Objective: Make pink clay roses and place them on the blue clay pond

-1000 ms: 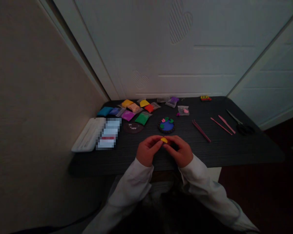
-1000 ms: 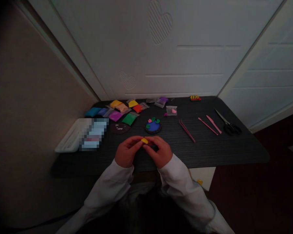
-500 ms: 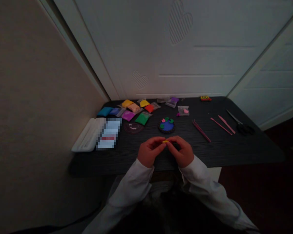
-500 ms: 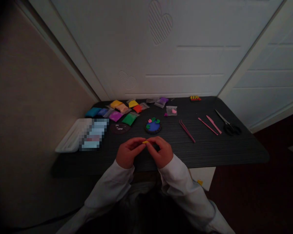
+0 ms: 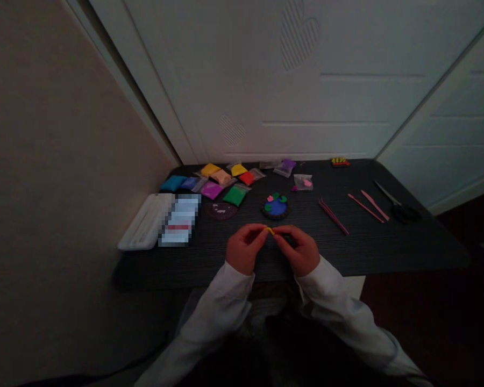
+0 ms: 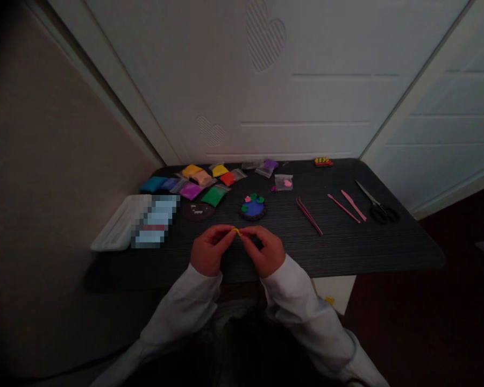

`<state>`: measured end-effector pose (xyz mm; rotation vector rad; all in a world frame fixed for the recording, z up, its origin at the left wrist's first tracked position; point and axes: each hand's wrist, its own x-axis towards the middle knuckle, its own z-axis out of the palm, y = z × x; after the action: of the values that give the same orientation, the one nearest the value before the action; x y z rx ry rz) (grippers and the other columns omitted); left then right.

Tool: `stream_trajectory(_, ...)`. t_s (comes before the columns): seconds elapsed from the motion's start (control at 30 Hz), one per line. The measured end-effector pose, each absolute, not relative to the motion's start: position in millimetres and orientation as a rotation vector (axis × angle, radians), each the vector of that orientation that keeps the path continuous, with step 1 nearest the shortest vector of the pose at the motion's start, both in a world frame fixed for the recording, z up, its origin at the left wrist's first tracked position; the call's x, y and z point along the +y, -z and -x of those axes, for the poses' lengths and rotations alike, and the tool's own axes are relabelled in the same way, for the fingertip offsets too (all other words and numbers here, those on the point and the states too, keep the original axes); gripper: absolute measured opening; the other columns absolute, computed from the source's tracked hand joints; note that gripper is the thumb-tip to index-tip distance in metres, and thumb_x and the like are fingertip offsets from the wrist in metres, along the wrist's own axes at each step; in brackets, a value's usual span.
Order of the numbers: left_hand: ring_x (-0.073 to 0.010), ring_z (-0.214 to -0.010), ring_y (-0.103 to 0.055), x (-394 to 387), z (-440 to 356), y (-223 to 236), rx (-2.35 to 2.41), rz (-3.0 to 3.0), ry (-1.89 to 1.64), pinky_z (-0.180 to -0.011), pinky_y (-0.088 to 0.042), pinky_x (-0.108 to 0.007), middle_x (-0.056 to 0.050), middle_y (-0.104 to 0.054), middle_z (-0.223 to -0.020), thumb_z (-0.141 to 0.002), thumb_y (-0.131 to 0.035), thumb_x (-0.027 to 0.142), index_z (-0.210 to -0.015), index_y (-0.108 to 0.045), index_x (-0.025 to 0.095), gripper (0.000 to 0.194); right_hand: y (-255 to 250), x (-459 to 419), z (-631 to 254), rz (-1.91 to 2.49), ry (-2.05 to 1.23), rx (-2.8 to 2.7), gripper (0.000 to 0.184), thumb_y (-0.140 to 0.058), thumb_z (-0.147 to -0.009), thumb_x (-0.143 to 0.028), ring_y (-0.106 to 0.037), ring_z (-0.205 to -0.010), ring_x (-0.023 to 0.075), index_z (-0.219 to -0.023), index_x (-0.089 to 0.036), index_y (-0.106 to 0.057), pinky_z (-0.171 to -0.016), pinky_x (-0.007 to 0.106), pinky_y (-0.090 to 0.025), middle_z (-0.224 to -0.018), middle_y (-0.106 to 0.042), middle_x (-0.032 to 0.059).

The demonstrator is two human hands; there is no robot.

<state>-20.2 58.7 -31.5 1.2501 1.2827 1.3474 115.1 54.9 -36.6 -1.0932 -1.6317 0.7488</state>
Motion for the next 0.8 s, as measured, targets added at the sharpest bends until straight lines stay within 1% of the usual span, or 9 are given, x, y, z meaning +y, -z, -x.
stream_trajectory(0.2,-0.0142,-0.078,-0.06,55.3,21.8,31.3,1.19,-1.316,-1.304,-0.074,-0.047,-0.026,-0.003,-0.067,-0.082,-0.069,-0.058,0.024,-0.081,-0.065,0.016,0.016,39.7,56.4,-114.4,1.115,-0.71,-1.568,0.012,-0.058,-0.071,-0.026,-0.056,-0.07,0.0129,-0.081,-0.02,-0.057,-0.067,0.027,-0.046,-0.074,-0.061,0.0006)
stream_trajectory(0.33,-0.0148,-0.079,-0.06,54.6,23.6,29.6,1.134,-1.357,-1.28,-0.075,-0.046,-0.026,-0.003,-0.067,-0.082,-0.069,-0.058,0.023,-0.079,-0.066,0.017,0.015,39.8,57.1,-115.4,1.089,-0.705,-1.575,0.02,-0.058,-0.071,-0.025,-0.056,-0.071,0.0128,-0.091,-0.021,-0.057,-0.068,0.027,-0.046,-0.078,-0.06,0.0011)
stream_trajectory(0.4,-0.0149,-0.079,-0.06,55.0,23.8,30.0,1.125,-1.362,-1.28,-0.074,-0.046,-0.026,-0.003,-0.067,-0.083,-0.068,-0.058,0.023,-0.079,-0.066,0.017,0.014,38.6,57.2,-116.2,1.07,-0.695,-1.594,0.017,-0.057,-0.072,-0.024,-0.056,-0.073,0.0131,-0.088,-0.022,-0.059,-0.068,0.028,-0.045,-0.079,-0.061,0.0014)
stream_trajectory(0.57,-0.0149,-0.078,-0.06,56.0,23.2,32.5,1.125,-1.366,-1.261,-0.073,-0.047,-0.026,-0.003,-0.067,-0.082,-0.067,-0.06,0.023,-0.08,-0.066,0.017,0.015,36.7,56.6,-117.3,1.062,-0.667,-1.597,0.005,-0.058,-0.071,-0.024,-0.055,-0.071,0.0133,-0.076,-0.021,-0.059,-0.067,0.028,-0.044,-0.073,-0.06,0.0008)
stream_trajectory(0.67,-0.0147,-0.076,-0.061,56.2,23.7,32.1,1.137,-1.364,-1.249,-0.072,-0.047,-0.026,-0.003,-0.067,-0.08,-0.067,-0.06,0.023,-0.078,-0.066,0.018,0.014,36.3,56.2,-117.3,1.07,-0.662,-1.596,0.005,-0.059,-0.071,-0.024,-0.055,-0.07,0.0135,-0.074,-0.02,-0.058,-0.066,0.028,-0.044,-0.072,-0.059,0.0007)
stream_trajectory(0.8,-0.0142,-0.074,-0.061,56.7,24.9,31.5,1.17,-1.339,-1.267,-0.07,-0.048,-0.025,-0.002,-0.068,-0.078,-0.067,-0.06,0.024,-0.078,-0.066,0.018,0.014,35.3,56.2,-117.5,1.042,-0.686,-1.635,0.008,-0.06,-0.07,-0.024,-0.056,-0.071,0.0134,-0.078,-0.021,-0.06,-0.067,0.028,-0.045,-0.074,-0.061,0.0011)
